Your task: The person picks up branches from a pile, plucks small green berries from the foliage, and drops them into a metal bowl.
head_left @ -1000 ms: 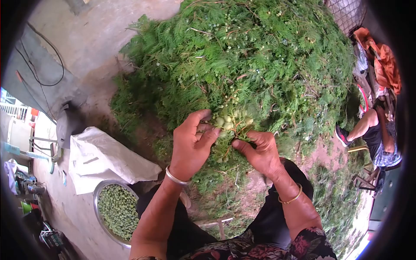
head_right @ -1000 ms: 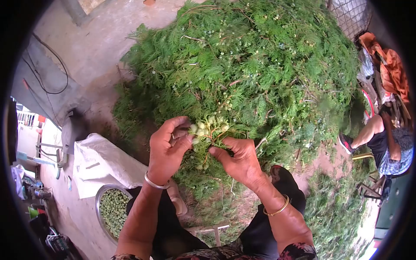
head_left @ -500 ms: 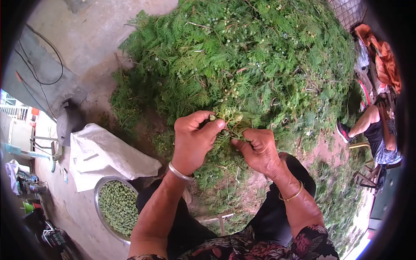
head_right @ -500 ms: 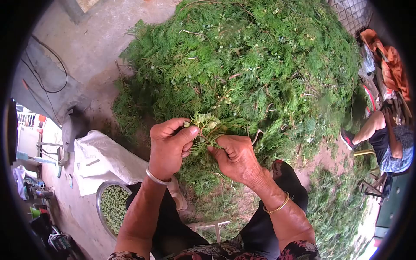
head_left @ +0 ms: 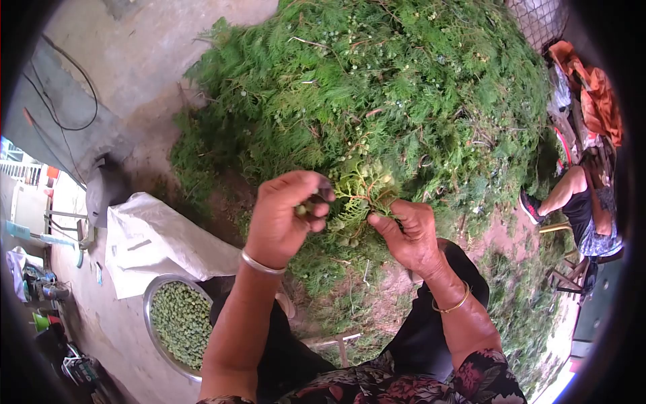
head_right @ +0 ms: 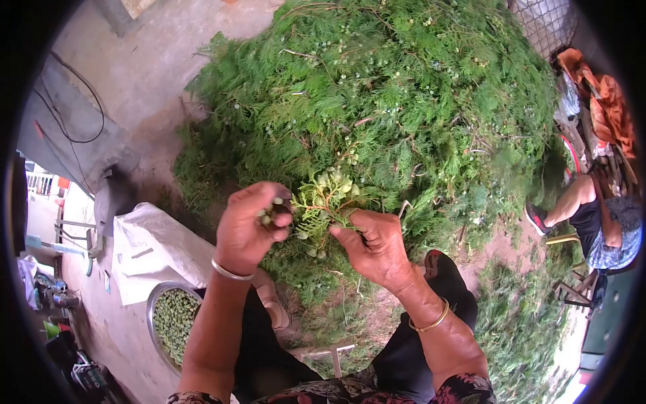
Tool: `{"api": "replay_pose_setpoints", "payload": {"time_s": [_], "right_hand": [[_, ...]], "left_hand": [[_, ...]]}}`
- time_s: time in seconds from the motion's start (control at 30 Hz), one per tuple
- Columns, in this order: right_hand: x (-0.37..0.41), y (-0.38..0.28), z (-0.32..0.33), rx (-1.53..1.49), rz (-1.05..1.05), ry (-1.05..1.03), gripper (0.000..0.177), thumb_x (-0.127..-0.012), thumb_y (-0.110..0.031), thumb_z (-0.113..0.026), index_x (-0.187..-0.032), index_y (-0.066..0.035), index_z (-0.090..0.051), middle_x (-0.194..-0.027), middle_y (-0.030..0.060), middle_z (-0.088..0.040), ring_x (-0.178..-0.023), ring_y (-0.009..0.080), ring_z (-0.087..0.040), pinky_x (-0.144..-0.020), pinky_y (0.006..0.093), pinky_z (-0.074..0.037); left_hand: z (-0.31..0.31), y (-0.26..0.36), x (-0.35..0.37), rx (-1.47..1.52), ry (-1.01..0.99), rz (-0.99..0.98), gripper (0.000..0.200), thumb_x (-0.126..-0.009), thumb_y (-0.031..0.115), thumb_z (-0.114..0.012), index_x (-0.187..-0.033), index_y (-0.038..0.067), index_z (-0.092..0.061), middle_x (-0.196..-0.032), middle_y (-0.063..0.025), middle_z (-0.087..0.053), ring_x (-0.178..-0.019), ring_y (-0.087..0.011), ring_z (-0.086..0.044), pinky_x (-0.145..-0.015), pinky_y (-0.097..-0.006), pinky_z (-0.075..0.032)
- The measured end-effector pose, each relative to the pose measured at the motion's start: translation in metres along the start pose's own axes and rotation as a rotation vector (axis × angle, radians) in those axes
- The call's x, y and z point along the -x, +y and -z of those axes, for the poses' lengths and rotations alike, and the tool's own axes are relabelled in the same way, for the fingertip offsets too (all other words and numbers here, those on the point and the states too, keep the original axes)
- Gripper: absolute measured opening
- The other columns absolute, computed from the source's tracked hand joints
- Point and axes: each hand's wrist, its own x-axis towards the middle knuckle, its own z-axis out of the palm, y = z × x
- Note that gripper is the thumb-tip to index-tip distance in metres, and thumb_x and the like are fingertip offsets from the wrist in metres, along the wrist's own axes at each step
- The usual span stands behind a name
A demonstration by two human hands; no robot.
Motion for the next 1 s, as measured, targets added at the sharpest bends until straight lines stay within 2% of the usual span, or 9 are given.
{"api": "replay_pose_setpoints", "payload": {"time_s": [0.27,0.4,0.5,0.6,0.67,0.77,0.83,0.9,1.0], "right_hand": [[0.002,0.01,-0.006,0.008,0.054,-0.041,0.013,-0.074,-0.002,-0.072,-0.077,-0.001,-0.059,-0.062,0.0119,-0.054,-0.054,0.0276,-0.052,-0.05,0.0348,-0.041],[-0.002,-0.001,-0.003,0.1,0.05,-0.099,0.014,-0.075,-0.004,-0.072,-0.077,-0.001,-0.058,-0.062,0.0124,-0.054,-0.053,0.0266,-0.052,-0.05,0.0347,-0.041],[-0.002,-0.003,-0.007,-0.147,-0.063,-0.076,0.017,-0.076,-0.006,-0.072,-0.073,-0.001,-0.056,-0.06,0.0122,-0.052,-0.052,0.0239,-0.05,-0.049,0.0349,-0.04],[-0.001,-0.005,-0.003,-0.042,-0.22,-0.132,0.03,-0.078,-0.006,-0.071,-0.065,0.0,-0.045,-0.055,0.0096,-0.041,-0.05,0.0185,-0.034,-0.046,0.0316,-0.034],[0.0,-0.002,-0.003,0.002,-0.136,-0.092,0.033,-0.078,-0.005,-0.071,-0.064,0.0,-0.042,-0.055,0.0096,-0.039,-0.051,0.017,-0.033,-0.046,0.031,-0.033],[0.001,0.001,-0.003,0.031,-0.049,-0.034,0.037,-0.079,-0.005,-0.071,-0.063,0.0,-0.038,-0.054,0.0099,-0.038,-0.051,0.0135,-0.032,-0.046,0.0306,-0.033],[0.001,0.001,-0.002,0.018,-0.047,-0.009,0.039,-0.079,-0.004,-0.071,-0.063,-0.001,-0.036,-0.054,0.0102,-0.038,-0.052,0.0114,-0.032,-0.046,0.0309,-0.034],[0.002,0.001,-0.001,-0.037,-0.141,-0.016,0.028,-0.08,-0.004,-0.07,-0.067,0.001,-0.046,-0.057,0.0088,-0.047,-0.054,0.0095,-0.04,-0.05,0.0291,-0.038],[-0.002,-0.009,0.0,-0.199,-0.173,0.0,0.011,-0.082,-0.006,-0.069,-0.082,0.001,-0.06,-0.064,0.0057,-0.058,-0.06,0.0072,-0.046,-0.055,0.0251,-0.042]], "left_hand": [[-0.007,-0.02,0.001,-0.114,-0.159,0.09,0.012,-0.084,0.007,-0.061,-0.09,-0.004,-0.063,-0.07,-0.0035,-0.057,-0.053,-0.007,-0.045,-0.044,-0.0201,-0.032],[-0.008,-0.018,0.001,-0.102,-0.133,0.103,0.011,-0.083,0.006,-0.06,-0.089,-0.003,-0.063,-0.069,-0.0035,-0.057,-0.052,-0.0057,-0.044,-0.043,-0.0196,-0.031],[-0.009,-0.02,0.001,-0.099,-0.084,0.073,0.011,-0.082,0.005,-0.059,-0.088,-0.003,-0.063,-0.069,-0.0034,-0.057,-0.051,-0.0043,-0.042,-0.043,-0.0184,-0.03],[-0.004,-0.03,-0.002,-0.122,0.003,0.019,0.01,-0.081,0.003,-0.058,-0.088,-0.003,-0.063,-0.068,-0.0032,-0.058,-0.05,-0.0037,-0.042,-0.042,-0.0176,-0.028],[0.001,-0.038,-0.006,-0.458,0.052,-0.313,0.01,-0.08,0.0,-0.058,-0.087,-0.004,-0.063,-0.067,-0.0026,-0.058,-0.049,-0.0037,-0.043,-0.041,-0.0175,-0.028],[-0.007,-0.023,-0.009,-0.563,0.297,-0.496,0.01,-0.079,-0.002,-0.056,-0.086,-0.005,-0.062,-0.067,-0.0033,-0.057,-0.049,-0.0037,-0.043,-0.041,-0.0173,-0.029],[-0.007,-0.008,-0.005,-0.292,0.26,-0.327,0.008,-0.079,-0.001,-0.056,-0.085,-0.004,-0.06,-0.068,-0.005,-0.058,-0.051,-0.006,-0.045,-0.041,-0.019,-0.032],[-0.001,-0.004,-0.001,0.014,0.012,-0.111,0.007,-0.078,0.003,-0.06,-0.084,-0.001,-0.059,-0.072,-0.0067,-0.06,-0.056,-0.01,-0.049,-0.046,-0.0236,-0.037],[0.004,-0.014,-0.001,-0.031,-0.029,-0.01,0.016,-0.078,0.008,-0.065,-0.091,0.002,-0.057,-0.08,-0.0102,-0.062,-0.06,-0.013,-0.051,-0.046,-0.0253,-0.038]]}}
